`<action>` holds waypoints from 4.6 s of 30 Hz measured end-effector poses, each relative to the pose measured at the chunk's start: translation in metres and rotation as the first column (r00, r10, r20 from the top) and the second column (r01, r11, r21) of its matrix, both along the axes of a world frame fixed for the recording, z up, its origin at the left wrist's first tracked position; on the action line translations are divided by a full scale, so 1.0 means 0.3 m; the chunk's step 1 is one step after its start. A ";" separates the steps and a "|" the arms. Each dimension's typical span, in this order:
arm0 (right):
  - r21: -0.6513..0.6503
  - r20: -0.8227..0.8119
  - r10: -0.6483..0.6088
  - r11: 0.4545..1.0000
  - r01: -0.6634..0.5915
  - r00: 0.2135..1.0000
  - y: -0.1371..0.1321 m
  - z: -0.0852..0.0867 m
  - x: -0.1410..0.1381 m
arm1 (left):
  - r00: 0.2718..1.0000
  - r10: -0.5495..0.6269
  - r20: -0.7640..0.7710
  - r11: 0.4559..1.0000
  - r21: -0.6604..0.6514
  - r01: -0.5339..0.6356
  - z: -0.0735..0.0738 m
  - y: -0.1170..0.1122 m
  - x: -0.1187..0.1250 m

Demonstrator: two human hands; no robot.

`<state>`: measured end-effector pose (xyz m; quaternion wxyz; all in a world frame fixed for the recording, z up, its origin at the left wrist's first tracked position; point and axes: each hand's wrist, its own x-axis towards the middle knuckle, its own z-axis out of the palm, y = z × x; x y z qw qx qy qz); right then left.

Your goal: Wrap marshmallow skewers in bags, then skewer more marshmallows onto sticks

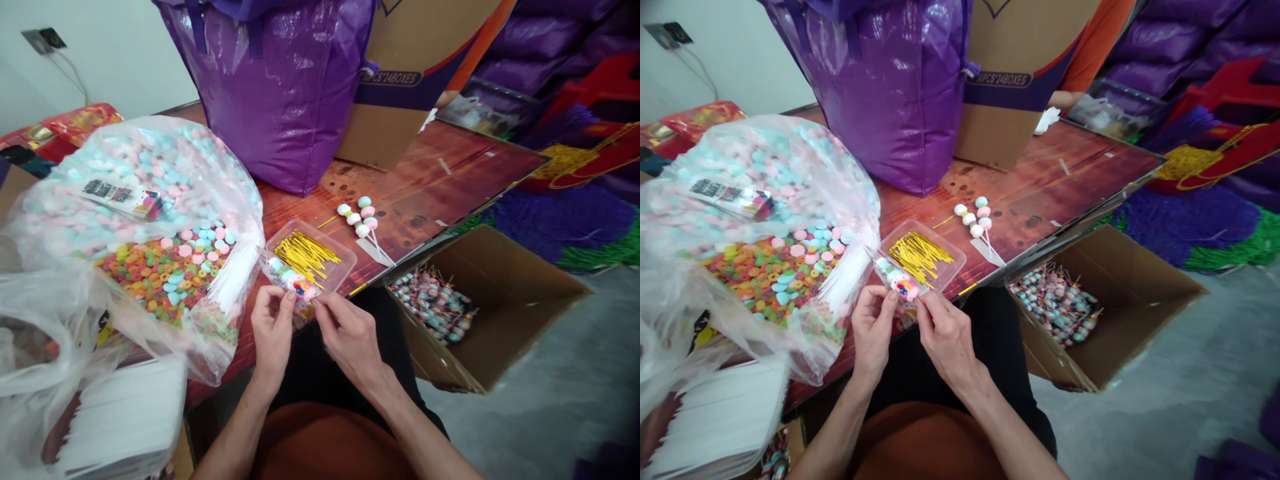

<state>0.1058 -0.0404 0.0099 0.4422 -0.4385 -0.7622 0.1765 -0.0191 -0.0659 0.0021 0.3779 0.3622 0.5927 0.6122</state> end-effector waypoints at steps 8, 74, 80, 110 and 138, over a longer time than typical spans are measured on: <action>0.049 0.026 -0.019 0.999 0.017 0.999 -0.004 -0.012 -0.011 | 0.956 -0.016 -0.291 0.997 0.072 0.039 -0.030 -0.003 0.003; 0.054 -0.268 0.005 0.998 0.010 0.964 -0.102 -0.058 -0.042 | 0.658 0.064 0.750 0.992 0.027 -0.126 0.046 0.035 0.047; 0.105 -0.250 0.015 0.994 0.012 0.968 -0.113 -0.079 -0.047 | 0.670 0.088 0.738 0.990 0.010 -0.142 0.035 0.035 0.053; -0.554 -0.439 -0.024 0.794 -0.250 0.898 -0.103 -0.045 0.009 | 0.823 -0.089 0.562 0.991 -0.031 0.128 0.030 -0.006 0.079; -0.212 0.731 0.089 0.972 0.102 0.676 0.101 0.032 -0.235 | 0.839 0.039 0.543 0.999 0.001 -0.047 0.014 -0.050 -0.115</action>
